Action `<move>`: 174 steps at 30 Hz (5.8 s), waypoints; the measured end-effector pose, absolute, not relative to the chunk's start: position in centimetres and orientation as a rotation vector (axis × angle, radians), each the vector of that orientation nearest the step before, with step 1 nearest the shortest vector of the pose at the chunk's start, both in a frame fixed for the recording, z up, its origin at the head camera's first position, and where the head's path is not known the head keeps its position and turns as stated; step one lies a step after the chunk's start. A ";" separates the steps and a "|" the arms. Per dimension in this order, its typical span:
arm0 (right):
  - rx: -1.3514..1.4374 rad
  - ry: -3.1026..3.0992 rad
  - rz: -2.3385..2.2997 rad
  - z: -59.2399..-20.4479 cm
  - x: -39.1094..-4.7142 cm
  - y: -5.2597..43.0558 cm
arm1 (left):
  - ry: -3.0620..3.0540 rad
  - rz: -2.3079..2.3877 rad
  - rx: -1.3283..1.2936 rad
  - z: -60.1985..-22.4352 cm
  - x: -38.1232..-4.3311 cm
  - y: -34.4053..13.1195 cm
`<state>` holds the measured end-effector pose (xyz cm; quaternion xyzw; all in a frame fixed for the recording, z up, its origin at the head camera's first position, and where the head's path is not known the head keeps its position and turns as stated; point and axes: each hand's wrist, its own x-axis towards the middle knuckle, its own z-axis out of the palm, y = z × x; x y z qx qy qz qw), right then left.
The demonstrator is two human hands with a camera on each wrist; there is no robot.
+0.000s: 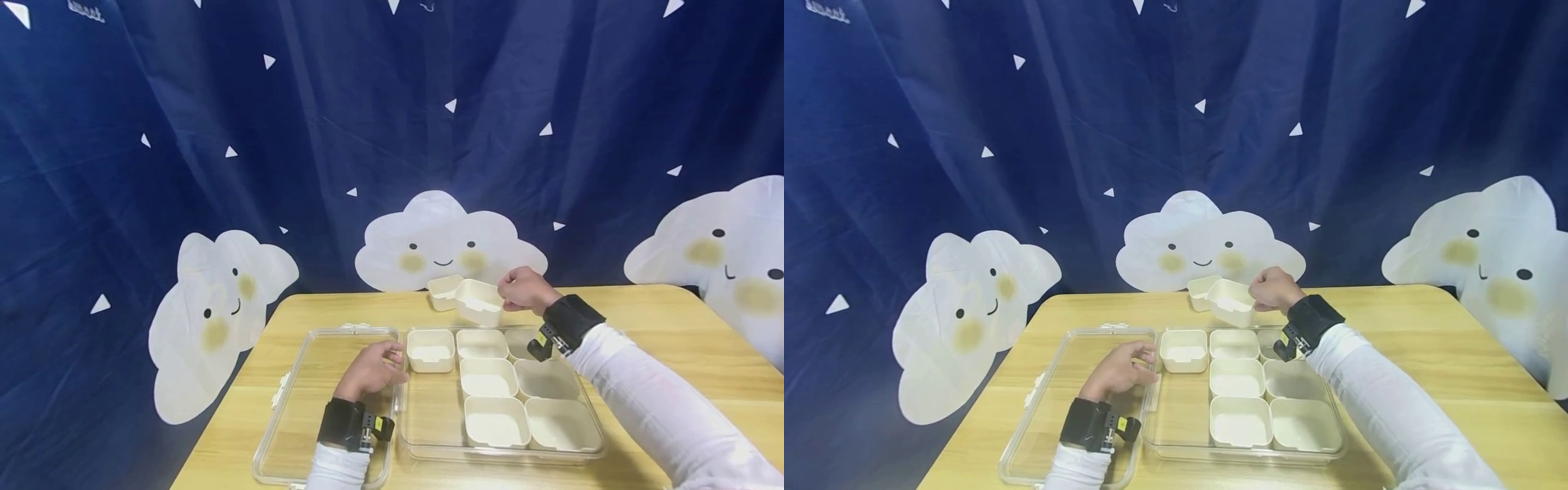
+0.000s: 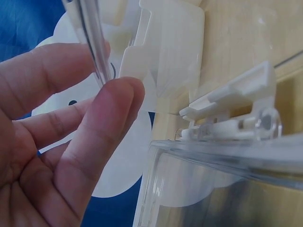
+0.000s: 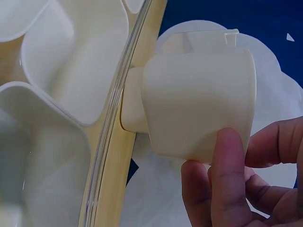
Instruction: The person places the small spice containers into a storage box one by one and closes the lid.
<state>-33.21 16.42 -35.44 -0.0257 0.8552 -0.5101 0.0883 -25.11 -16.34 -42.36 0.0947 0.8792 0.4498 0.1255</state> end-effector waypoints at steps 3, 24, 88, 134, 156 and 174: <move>-0.079 2.551 -1.497 -35.4 -33.0 16.4 | 2.554 1.313 0.263 -42.4 -25.1 -16.3; -0.113 2.560 -1.471 -35.2 -32.1 15.4 | 2.541 1.321 0.252 -42.3 -25.2 -16.4; -0.258 2.542 -1.422 -35.3 -29.6 13.4 | 2.548 1.320 0.267 -42.5 -25.3 -16.4; -0.340 2.479 -1.411 -35.4 -27.3 11.5 | 2.559 1.305 0.287 -42.1 -25.0 -16.3; -0.372 2.491 -1.374 -35.8 -26.7 10.4 | 2.573 1.290 0.317 -42.3 -25.2 -16.3; -0.346 2.479 -1.378 -36.3 -26.4 9.4 | 2.557 1.303 0.292 -42.2 -25.1 -16.3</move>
